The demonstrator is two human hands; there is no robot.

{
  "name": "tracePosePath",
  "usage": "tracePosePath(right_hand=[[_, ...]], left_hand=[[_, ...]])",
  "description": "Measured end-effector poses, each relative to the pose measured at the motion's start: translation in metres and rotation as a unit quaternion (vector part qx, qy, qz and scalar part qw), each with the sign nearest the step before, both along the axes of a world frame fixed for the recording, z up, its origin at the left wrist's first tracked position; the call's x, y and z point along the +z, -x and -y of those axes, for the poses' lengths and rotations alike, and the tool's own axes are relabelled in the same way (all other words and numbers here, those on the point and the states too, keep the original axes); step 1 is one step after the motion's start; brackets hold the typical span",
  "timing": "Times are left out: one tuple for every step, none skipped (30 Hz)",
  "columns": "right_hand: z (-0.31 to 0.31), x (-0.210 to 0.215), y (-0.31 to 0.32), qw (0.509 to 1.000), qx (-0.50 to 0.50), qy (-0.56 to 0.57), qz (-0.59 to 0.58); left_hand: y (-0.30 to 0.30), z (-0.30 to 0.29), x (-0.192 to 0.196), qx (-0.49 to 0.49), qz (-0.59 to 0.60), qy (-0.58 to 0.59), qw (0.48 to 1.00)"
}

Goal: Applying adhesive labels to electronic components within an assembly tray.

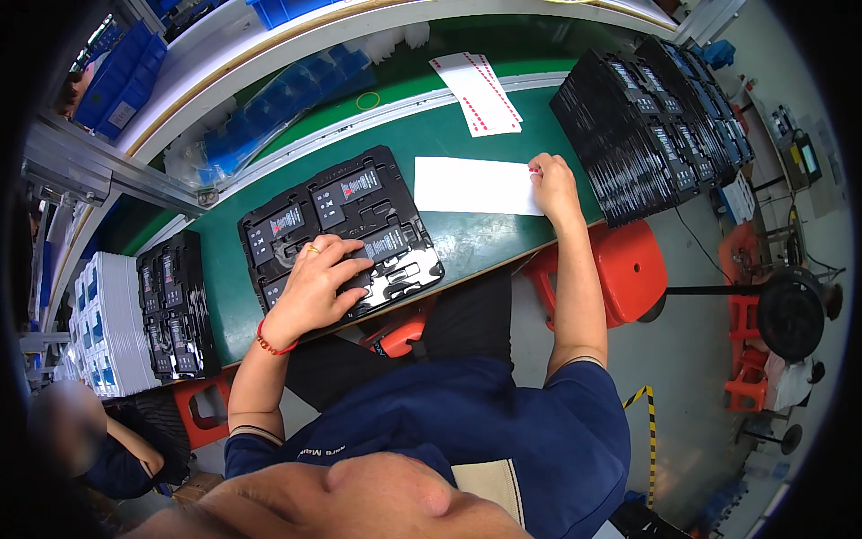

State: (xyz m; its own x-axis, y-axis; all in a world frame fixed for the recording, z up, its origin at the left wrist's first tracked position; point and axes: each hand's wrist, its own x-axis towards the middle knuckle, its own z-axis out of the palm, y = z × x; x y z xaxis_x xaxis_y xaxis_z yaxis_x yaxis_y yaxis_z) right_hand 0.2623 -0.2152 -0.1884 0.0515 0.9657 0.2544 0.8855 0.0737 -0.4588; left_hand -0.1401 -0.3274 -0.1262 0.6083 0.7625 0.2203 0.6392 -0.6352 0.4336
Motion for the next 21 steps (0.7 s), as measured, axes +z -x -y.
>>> tracePosePath(right_hand=[[-0.001, 0.000, 0.000, 1.000, 0.001, 0.000, 0.000], [-0.001, -0.001, -0.001, 1.000, 0.005, -0.009, -0.013], [-0.001, -0.001, -0.001, 0.999, 0.009, -0.017, -0.027], [-0.001, 0.000, -0.001, 0.999, 0.009, -0.017, -0.027], [0.001, 0.002, 0.001, 0.999, 0.012, -0.024, -0.027], [0.003, 0.004, 0.002, 0.999, 0.016, -0.031, -0.027], [0.005, 0.004, 0.001, 0.999, 0.015, -0.031, -0.026], [0.007, 0.004, 0.000, 0.999, 0.022, -0.028, -0.025], [0.009, 0.004, 0.000, 0.999, 0.028, -0.026, -0.024], [0.011, 0.006, -0.001, 0.999, 0.028, -0.025, -0.024], [0.014, 0.009, -0.001, 0.999, 0.021, -0.007, -0.041], [0.017, 0.013, -0.001, 0.998, 0.015, 0.012, -0.058], [0.019, 0.018, -0.001, 0.998, 0.016, 0.013, -0.058], [0.022, 0.025, -0.002, 0.995, 0.011, 0.051, -0.084], [0.023, 0.028, -0.003, 0.990, 0.006, 0.090, -0.110], [0.024, 0.027, -0.007, 0.990, 0.009, 0.092, -0.110], [0.024, 0.025, -0.014, 0.966, 0.053, 0.112, -0.226], [0.023, 0.024, -0.017, 0.926, 0.098, 0.133, -0.339], [0.025, 0.024, -0.018, 0.906, 0.117, 0.130, -0.386], [0.028, 0.030, -0.013, 0.909, 0.120, 0.103, -0.385], [0.031, 0.039, -0.003, 0.909, 0.119, 0.085, -0.390]], left_hand=[[-0.001, 0.000, -0.001, 0.010, -0.003, -0.002, 1.000], [-0.002, 0.000, -0.002, 0.011, -0.003, -0.002, 1.000], [-0.002, -0.001, -0.003, 0.010, -0.008, -0.007, 1.000], [-0.003, -0.001, -0.003, 0.010, -0.013, -0.012, 1.000], [-0.004, -0.001, -0.003, 0.009, -0.013, -0.011, 1.000], [-0.004, 0.000, -0.003, 0.007, -0.019, -0.022, 1.000], [-0.005, 0.000, -0.003, 0.004, -0.024, -0.033, 0.999], [-0.006, 0.001, -0.004, 0.005, -0.024, -0.033, 0.999], [-0.008, 0.003, -0.004, 0.008, -0.031, -0.058, 0.998], [-0.009, 0.004, -0.005, 0.012, -0.037, -0.083, 0.996], [-0.010, 0.005, -0.007, 0.013, -0.037, -0.082, 0.996], [-0.011, 0.005, -0.010, 0.011, -0.029, -0.105, 0.994], [-0.011, 0.006, -0.012, 0.008, -0.022, -0.128, 0.992], [-0.012, 0.006, -0.013, 0.009, -0.021, -0.127, 0.992], [-0.012, 0.005, -0.014, 0.012, -0.003, -0.146, 0.989], [-0.012, 0.005, -0.015, 0.017, 0.016, -0.165, 0.986], [-0.012, 0.005, -0.013, 0.022, 0.014, -0.163, 0.986], [-0.012, 0.004, -0.010, 0.035, 0.038, -0.167, 0.985], [-0.011, 0.003, -0.008, 0.051, 0.060, -0.170, 0.982], [-0.012, 0.000, -0.009, 0.061, 0.064, -0.174, 0.981], [-0.012, -0.003, -0.011, 0.067, 0.075, -0.173, 0.980]])
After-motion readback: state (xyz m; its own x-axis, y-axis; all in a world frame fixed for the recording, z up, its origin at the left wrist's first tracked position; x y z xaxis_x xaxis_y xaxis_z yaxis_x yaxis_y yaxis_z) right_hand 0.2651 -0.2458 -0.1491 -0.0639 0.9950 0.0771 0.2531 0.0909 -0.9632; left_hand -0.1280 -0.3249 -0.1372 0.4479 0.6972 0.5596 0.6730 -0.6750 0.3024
